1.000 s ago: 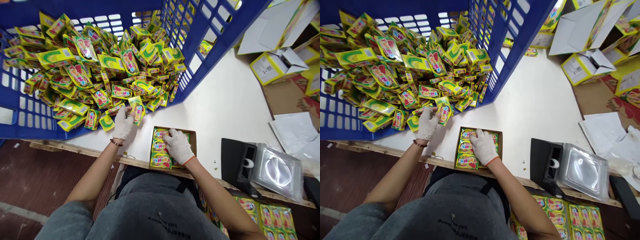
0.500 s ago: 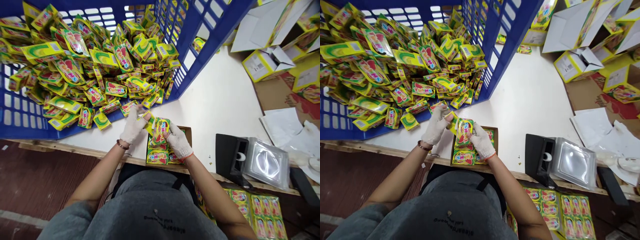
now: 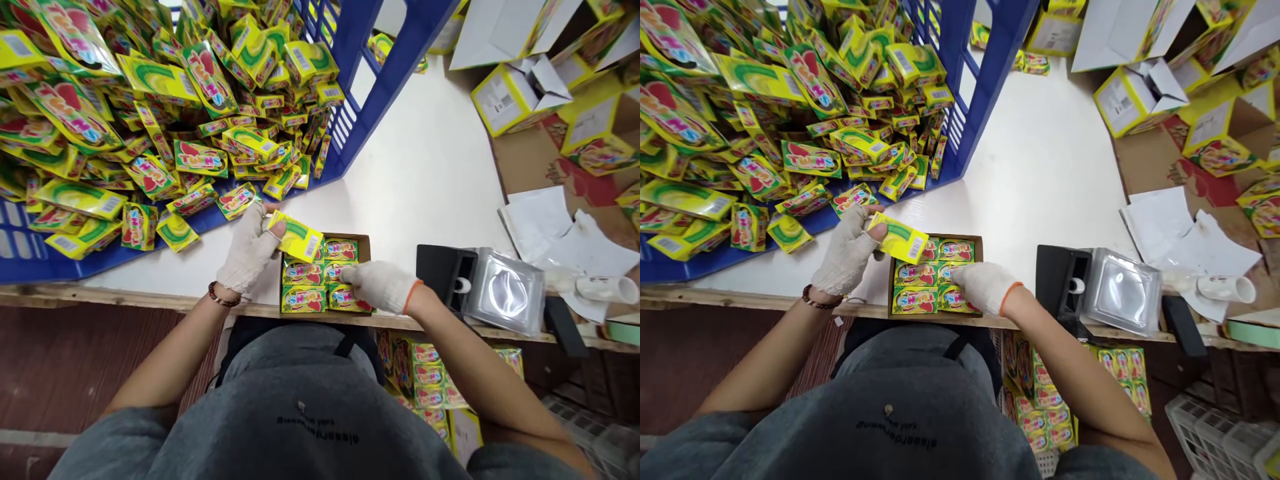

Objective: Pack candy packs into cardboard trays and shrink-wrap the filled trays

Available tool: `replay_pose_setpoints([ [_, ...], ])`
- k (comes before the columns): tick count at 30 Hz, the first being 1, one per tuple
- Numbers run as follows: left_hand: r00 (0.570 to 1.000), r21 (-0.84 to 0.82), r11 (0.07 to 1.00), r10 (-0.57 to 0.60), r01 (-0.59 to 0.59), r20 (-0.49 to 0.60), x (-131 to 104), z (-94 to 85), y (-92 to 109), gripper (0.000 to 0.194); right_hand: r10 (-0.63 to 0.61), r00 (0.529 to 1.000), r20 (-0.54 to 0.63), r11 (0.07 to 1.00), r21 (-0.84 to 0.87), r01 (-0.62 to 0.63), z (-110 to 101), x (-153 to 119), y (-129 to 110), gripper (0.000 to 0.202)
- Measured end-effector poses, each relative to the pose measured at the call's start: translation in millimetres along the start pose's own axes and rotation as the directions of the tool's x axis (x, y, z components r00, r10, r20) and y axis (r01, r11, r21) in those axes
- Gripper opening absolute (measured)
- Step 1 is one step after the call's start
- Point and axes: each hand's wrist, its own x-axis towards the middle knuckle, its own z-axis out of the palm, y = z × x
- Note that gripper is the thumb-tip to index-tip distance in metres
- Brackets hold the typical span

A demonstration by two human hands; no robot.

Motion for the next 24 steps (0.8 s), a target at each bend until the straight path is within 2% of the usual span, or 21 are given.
replay_pose_setpoints([
  [1, 1.000, -0.048, 0.999, -0.016, 0.018, 0.026, -1.0, 5.5, 0.2, 0.042, 0.022, 0.998, 0.063, 0.996, -0.084, -0.017, 1.5, 2.6, -6.9, 0.033],
  [3, 0.997, -0.118, 0.991, -0.049, 0.056, 0.065, -3.7, 17.7, -0.6, 0.047, 0.038, 0.989, 0.141, 0.990, -0.140, -0.018, 4.6, 8.5, -19.1, 0.033],
  [5, 0.990, -0.165, 0.980, -0.094, 0.112, 0.109, -7.0, 28.5, -2.9, 0.049, 0.030, 0.992, 0.125, 0.990, -0.144, -0.012, 7.4, 11.3, -26.0, 0.034],
  [9, 0.964, -0.216, 0.952, -0.172, 0.215, 0.202, -11.6, 38.6, -7.3, 0.047, 0.030, 0.999, -0.028, 0.986, -0.166, -0.034, 13.4, 8.5, -29.2, 0.038],
  [13, 0.961, -0.245, 0.941, -0.185, 0.234, 0.207, -11.8, 39.6, -5.6, 0.050, 0.116, 0.992, 0.046, 0.984, -0.143, -0.108, 22.3, 16.3, -30.9, 0.036],
  [17, 0.963, -0.317, 0.915, -0.202, 0.249, 0.177, -11.2, 39.7, 1.4, 0.057, 0.076, 0.995, 0.064, 0.990, -0.120, -0.068, 23.8, 19.8, -26.6, 0.038],
  [19, 0.965, -0.356, 0.898, -0.223, 0.258, 0.137, -11.6, 38.3, 4.2, 0.057, 0.024, 0.998, -0.052, 0.996, -0.079, -0.028, 19.5, 9.7, -22.5, 0.032],
  [20, 0.963, -0.378, 0.885, -0.241, 0.270, 0.124, -12.0, 37.2, 5.2, 0.055, 0.005, 0.986, -0.166, 0.999, -0.046, -0.013, 16.8, 2.6, -20.3, 0.028],
  [21, 0.957, -0.405, 0.867, -0.263, 0.291, 0.124, -12.7, 36.1, 6.0, 0.051, -0.002, 0.952, -0.306, 1.000, 0.000, 0.002, 14.3, -4.9, -17.8, 0.026],
  [23, 0.923, -0.461, 0.800, -0.325, 0.385, 0.207, -15.1, 35.3, 7.1, 0.041, 0.049, 0.817, -0.574, 0.989, 0.142, 0.041, 11.4, -17.2, -12.2, 0.029],
  [24, 0.888, -0.482, 0.747, -0.358, 0.458, 0.289, -16.9, 36.4, 7.5, 0.035, 0.105, 0.738, -0.666, 0.966, 0.244, 0.083, 11.2, -20.6, -9.1, 0.035],
])
